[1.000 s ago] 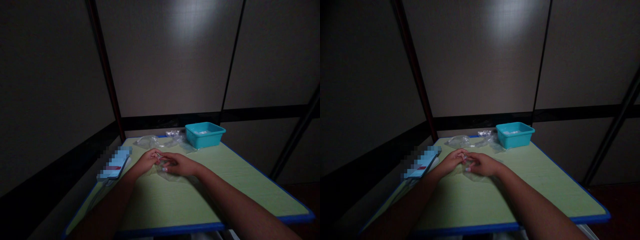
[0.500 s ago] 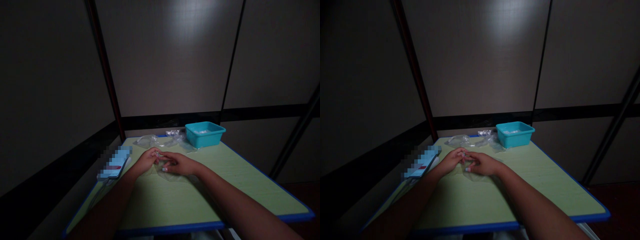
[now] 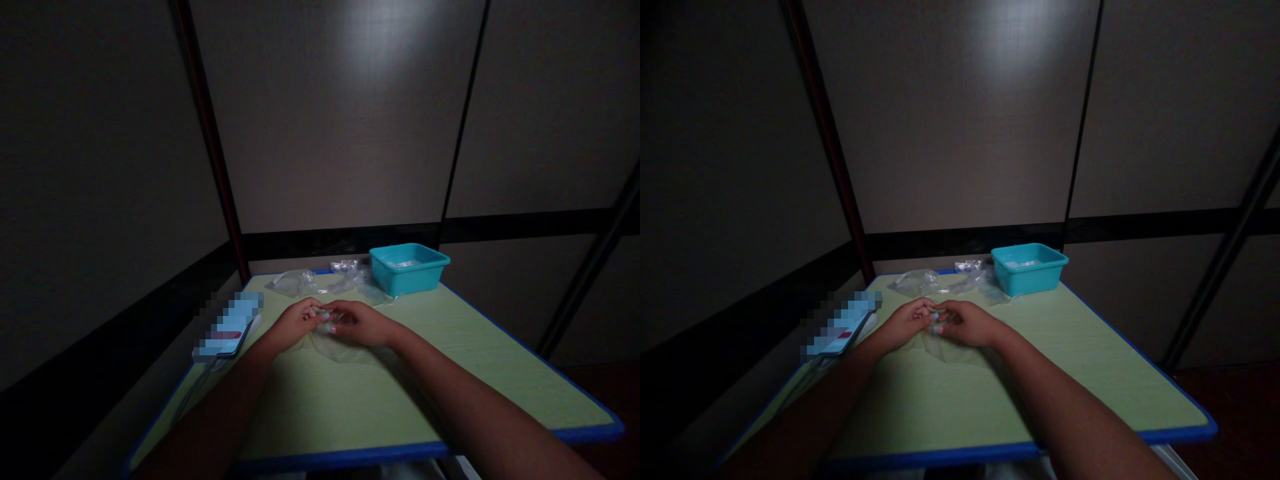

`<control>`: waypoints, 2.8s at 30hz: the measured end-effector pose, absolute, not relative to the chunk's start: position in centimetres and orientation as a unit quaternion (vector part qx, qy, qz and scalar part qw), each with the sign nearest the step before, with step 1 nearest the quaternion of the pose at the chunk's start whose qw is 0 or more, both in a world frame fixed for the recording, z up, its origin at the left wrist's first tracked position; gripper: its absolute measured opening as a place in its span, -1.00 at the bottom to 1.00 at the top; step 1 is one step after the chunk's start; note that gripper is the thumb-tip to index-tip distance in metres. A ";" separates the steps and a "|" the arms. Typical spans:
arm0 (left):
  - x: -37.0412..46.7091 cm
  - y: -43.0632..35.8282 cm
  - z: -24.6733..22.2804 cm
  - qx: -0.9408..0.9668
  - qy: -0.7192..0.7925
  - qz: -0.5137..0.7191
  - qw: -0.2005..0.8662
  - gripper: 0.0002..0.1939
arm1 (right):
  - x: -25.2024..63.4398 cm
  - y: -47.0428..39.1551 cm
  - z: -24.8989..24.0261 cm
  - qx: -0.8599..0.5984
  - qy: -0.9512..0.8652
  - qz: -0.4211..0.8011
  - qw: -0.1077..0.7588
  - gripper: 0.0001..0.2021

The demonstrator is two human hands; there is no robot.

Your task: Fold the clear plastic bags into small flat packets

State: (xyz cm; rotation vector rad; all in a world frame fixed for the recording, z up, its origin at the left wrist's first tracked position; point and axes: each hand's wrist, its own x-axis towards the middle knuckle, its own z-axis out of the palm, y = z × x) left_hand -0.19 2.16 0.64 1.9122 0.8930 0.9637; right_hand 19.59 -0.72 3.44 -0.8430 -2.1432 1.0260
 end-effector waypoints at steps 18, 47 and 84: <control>-0.4 1.5 1.4 0.829 0.424 0.362 0.043 -0.81 | 21.0 0.5 4.1 -0.580 -0.769 0.098 0.249 -0.70; -0.6 1.5 1.2 0.778 0.543 0.298 -0.101 -0.77 | 20.0 -1.5 3.8 -0.439 -0.882 0.102 0.135 -0.31; -0.9 2.0 -0.2 0.807 0.557 0.197 -0.021 -0.55 | 21.3 -1.1 4.4 -0.472 -0.857 0.204 -0.048 -0.01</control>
